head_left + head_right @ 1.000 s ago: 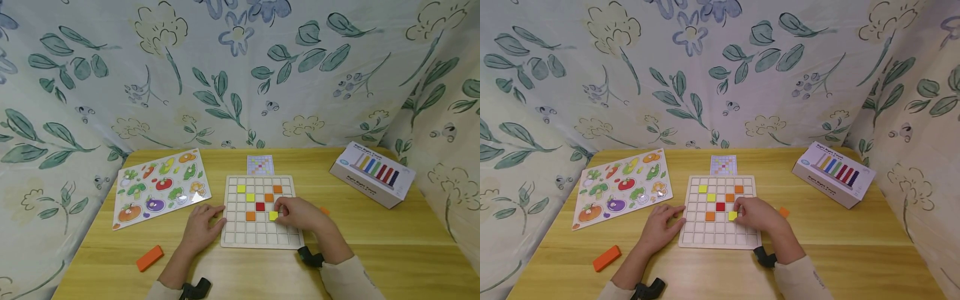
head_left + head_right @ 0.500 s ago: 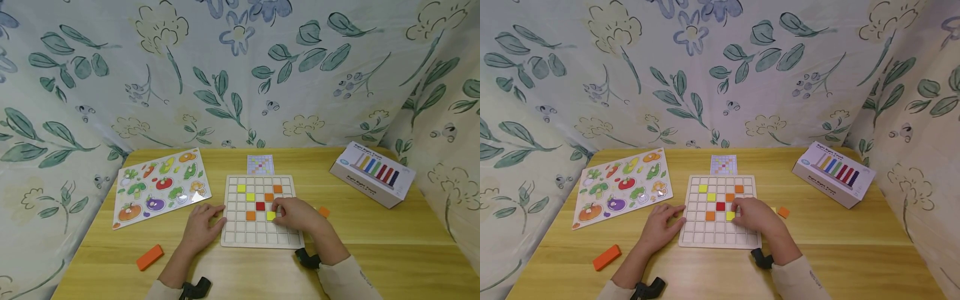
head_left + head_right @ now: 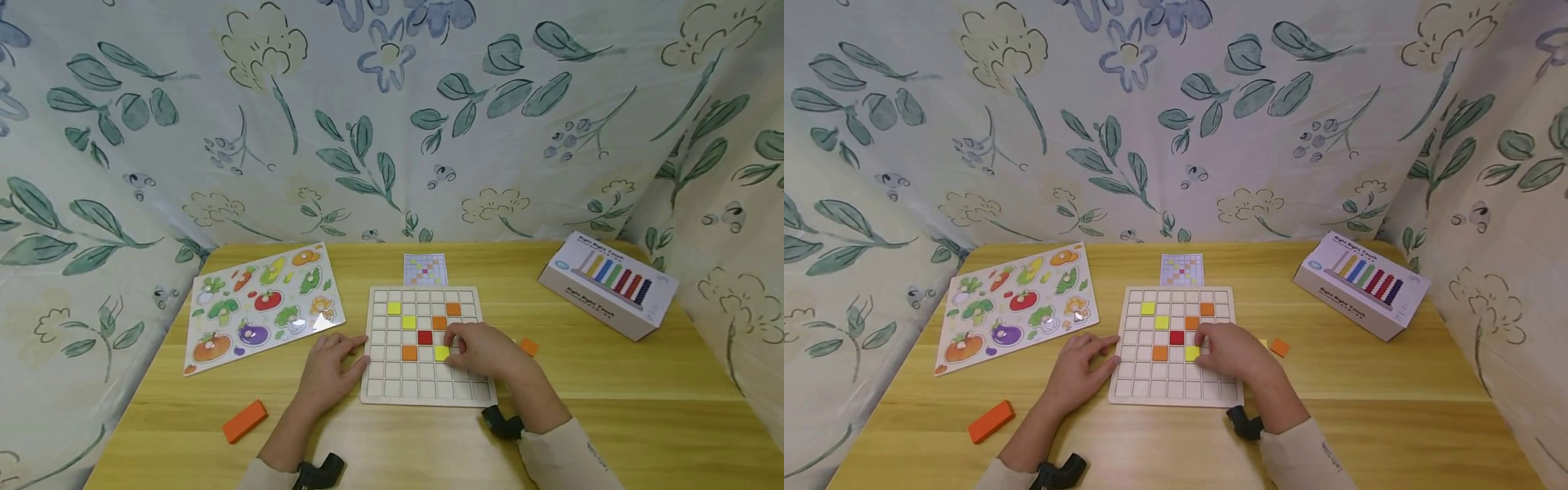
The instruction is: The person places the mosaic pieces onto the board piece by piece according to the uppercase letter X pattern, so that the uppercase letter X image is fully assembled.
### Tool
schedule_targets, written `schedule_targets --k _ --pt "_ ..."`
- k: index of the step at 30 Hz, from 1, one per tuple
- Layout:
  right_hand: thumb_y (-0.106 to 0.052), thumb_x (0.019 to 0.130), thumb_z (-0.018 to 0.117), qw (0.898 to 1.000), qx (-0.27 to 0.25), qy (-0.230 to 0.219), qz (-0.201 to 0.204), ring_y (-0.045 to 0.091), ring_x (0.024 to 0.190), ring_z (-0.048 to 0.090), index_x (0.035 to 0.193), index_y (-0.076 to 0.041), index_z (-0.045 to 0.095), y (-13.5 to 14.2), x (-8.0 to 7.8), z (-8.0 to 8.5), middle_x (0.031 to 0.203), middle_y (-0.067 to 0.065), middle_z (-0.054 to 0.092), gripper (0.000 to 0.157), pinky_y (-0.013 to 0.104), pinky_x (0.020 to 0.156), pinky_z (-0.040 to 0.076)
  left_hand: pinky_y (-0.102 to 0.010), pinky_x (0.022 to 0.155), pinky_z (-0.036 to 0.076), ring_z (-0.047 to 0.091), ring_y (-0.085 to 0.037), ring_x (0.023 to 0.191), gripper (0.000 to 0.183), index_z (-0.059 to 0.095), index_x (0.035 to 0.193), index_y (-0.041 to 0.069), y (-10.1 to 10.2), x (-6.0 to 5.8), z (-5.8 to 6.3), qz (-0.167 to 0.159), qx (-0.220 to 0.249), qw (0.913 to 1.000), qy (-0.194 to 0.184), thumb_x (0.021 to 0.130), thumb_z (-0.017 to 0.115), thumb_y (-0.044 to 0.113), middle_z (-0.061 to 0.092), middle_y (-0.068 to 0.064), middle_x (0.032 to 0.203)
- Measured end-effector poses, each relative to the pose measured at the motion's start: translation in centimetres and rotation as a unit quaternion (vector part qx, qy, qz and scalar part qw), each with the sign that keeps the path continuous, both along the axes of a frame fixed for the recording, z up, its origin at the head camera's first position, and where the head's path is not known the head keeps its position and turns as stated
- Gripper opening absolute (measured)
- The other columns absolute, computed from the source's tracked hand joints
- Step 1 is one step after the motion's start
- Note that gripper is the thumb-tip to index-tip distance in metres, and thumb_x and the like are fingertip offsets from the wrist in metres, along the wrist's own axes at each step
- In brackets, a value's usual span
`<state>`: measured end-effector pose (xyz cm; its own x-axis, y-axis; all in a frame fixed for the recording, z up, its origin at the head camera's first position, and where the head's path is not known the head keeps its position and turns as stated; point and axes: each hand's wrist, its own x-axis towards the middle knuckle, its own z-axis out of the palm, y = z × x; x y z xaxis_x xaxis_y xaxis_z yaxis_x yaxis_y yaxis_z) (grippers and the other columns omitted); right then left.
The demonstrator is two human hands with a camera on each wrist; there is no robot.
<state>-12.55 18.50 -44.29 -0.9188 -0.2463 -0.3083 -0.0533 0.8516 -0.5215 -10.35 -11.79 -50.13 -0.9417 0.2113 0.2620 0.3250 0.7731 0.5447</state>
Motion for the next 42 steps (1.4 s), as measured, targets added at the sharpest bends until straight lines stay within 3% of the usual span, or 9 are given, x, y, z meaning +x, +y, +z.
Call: schedule_targets --k 10,21,26,34,42 --pt "-0.024 0.086 0.082 0.997 -0.065 -0.038 -0.034 0.020 0.078 0.052 0.105 -0.020 0.066 2.5 -0.6 0.3 0.085 0.005 0.055 0.025 0.032 0.065 0.040 -0.031 0.078 0.041 0.047 -0.010 0.086 0.037 0.075 0.124 0.023 -0.1 -0.1 -0.2 0.003 -0.007 0.9999 -0.007 0.089 0.078 0.034 0.064 0.009 0.092" --pt "-0.025 0.092 0.075 0.992 -0.092 -0.024 -0.081 0.022 0.078 0.051 0.114 -0.016 0.067 8.4 -1.4 0.5 0.092 0.006 0.053 0.025 0.031 0.064 0.042 -0.031 0.079 0.041 0.047 -0.009 0.086 0.037 0.075 0.124 0.024 -0.1 -0.1 -0.4 0.004 -0.005 1.0000 -0.006 0.088 0.079 0.034 0.063 0.009 0.090" --pt "-0.029 0.092 0.076 0.993 -0.076 -0.015 -0.093 0.023 0.085 0.051 0.117 -0.015 0.068 10.9 -1.4 0.1 0.094 0.007 0.055 0.030 0.032 0.069 0.042 -0.031 0.079 0.041 0.048 -0.009 0.087 0.037 0.075 0.124 0.023 -0.1 -0.1 -0.4 0.004 -0.004 1.0000 -0.006 0.088 0.079 0.034 0.063 0.009 0.091" --pt "-0.032 0.091 0.077 0.994 -0.057 -0.040 -0.088 0.023 0.089 0.050 0.122 -0.012 0.069 14.2 -0.6 0.0 0.095 0.007 0.054 0.037 0.034 0.072 0.039 -0.032 0.080 0.042 0.048 -0.009 0.087 0.037 0.075 0.123 0.023 0.0 0.0 -0.4 0.004 -0.003 1.0000 -0.006 0.088 0.079 0.033 0.063 0.009 0.091" --pt "-0.030 0.089 0.078 0.993 -0.050 -0.072 -0.083 0.023 0.087 0.051 0.124 -0.011 0.066 15.4 0.0 0.0 0.091 0.006 0.056 0.042 0.034 0.073 0.038 -0.032 0.080 0.042 0.048 -0.010 0.087 0.037 0.075 0.123 0.023 0.0 -0.1 -0.3 0.001 -0.004 1.0000 -0.003 0.088 0.079 0.033 0.064 0.009 0.091"
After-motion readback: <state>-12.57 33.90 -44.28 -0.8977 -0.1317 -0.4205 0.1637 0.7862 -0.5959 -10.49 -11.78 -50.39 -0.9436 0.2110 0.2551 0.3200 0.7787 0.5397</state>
